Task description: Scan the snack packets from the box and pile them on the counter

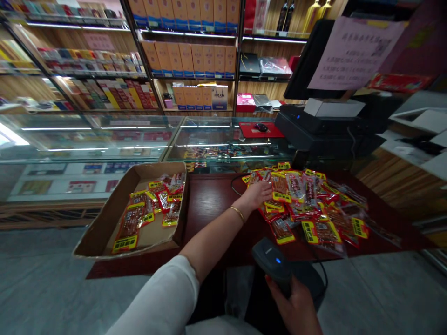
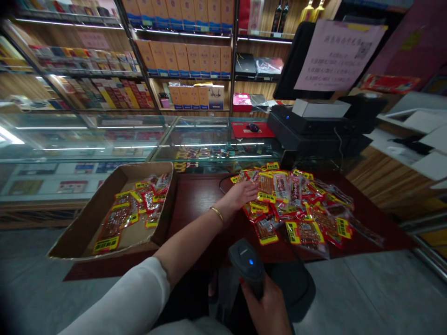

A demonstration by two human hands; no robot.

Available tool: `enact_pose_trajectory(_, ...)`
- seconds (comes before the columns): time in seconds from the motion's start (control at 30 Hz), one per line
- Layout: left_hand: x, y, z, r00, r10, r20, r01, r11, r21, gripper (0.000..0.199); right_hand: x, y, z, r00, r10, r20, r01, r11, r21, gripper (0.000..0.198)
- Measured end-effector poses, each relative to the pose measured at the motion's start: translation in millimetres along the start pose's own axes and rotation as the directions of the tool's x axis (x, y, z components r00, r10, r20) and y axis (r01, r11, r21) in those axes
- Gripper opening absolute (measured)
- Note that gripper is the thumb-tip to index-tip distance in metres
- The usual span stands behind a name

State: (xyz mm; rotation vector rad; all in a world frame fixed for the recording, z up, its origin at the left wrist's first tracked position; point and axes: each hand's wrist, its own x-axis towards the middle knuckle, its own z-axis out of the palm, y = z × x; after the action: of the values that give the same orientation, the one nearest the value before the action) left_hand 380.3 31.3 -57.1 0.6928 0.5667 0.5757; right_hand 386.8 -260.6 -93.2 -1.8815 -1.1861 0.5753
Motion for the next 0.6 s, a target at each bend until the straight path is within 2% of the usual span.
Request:
enact_pose_trajectory(0.07, -16.3, -3.4, -5.8, 0.998, 0.046, -0.043, -0.044, 0.998, 0.039, 0.033, -0.5, 0.9, -0.1, 1.000, 0.005, 0.019, -0.005, 1.000, -0.004, 0.044)
enact_pose_trajectory(0.17, -77.9, 1.7, -33.8, 0.961, 0.270, -0.057, -0.252, 0.942, 0.220, 0.037, 0.7, 3.4, 2.3, 0.998, 0.049, 0.047, -0.048, 0.998, -0.028, 0.046)
enact_pose_trajectory(0.23, -133.2, 21.2, -61.1, 0.898, 0.435, -0.060, -0.361, 0.810, 0.462, 0.035, 2.4, 5.1, 5.3, 0.996, 0.086, 0.028, -0.085, 0.995, -0.045, 0.050)
enact_pose_trajectory(0.3, -188.1, 54.4, -94.4, 0.821, 0.559, -0.116, -0.319, 0.618, 0.719, 0.032, 4.5, 5.7, 8.5, 0.994, 0.085, 0.066, -0.081, 0.995, -0.055, 0.052)
enact_pose_trajectory(0.37, -233.3, 95.2, -132.9, 0.735, 0.645, -0.210, -0.128, 0.435, 0.891, 0.032, 6.6, 4.9, 11.2, 0.987, 0.056, 0.149, -0.049, 0.998, -0.050, 0.052)
enact_pose_trajectory(0.4, -250.7, 115.3, -153.0, 0.715, 0.651, -0.255, 0.024, 0.342, 0.939, 0.033, 7.5, 4.0, 12.5, 0.984, 0.040, 0.176, -0.033, 0.999, -0.042, 0.051)
enact_pose_trajectory(0.43, -264.4, 133.6, -172.4, 0.710, 0.648, -0.276, 0.182, 0.210, 0.961, 0.034, 8.1, 2.9, 13.9, 0.982, 0.025, 0.188, -0.019, 0.999, -0.034, 0.051)
enact_pose_trajectory(0.5, -282.5, 160.6, -206.4, 0.749, 0.571, -0.337, 0.457, -0.076, 0.886, 0.037, 8.4, 0.7, 17.0, 0.981, -0.004, 0.196, 0.009, 1.000, -0.025, 0.050)
enact_pose_trajectory(0.57, -291.6, 172.5, -229.8, 0.763, 0.458, -0.456, 0.614, -0.293, 0.733, 0.041, 7.7, -1.1, 19.8, 0.974, -0.033, 0.225, 0.040, 0.999, -0.029, 0.050)
enact_pose_trajectory(0.6, -294.1, 173.2, -237.4, 0.754, 0.414, -0.510, 0.649, -0.352, 0.674, 0.045, 7.1, -1.8, 20.9, 0.971, -0.041, 0.237, 0.050, 0.998, -0.033, 0.050)
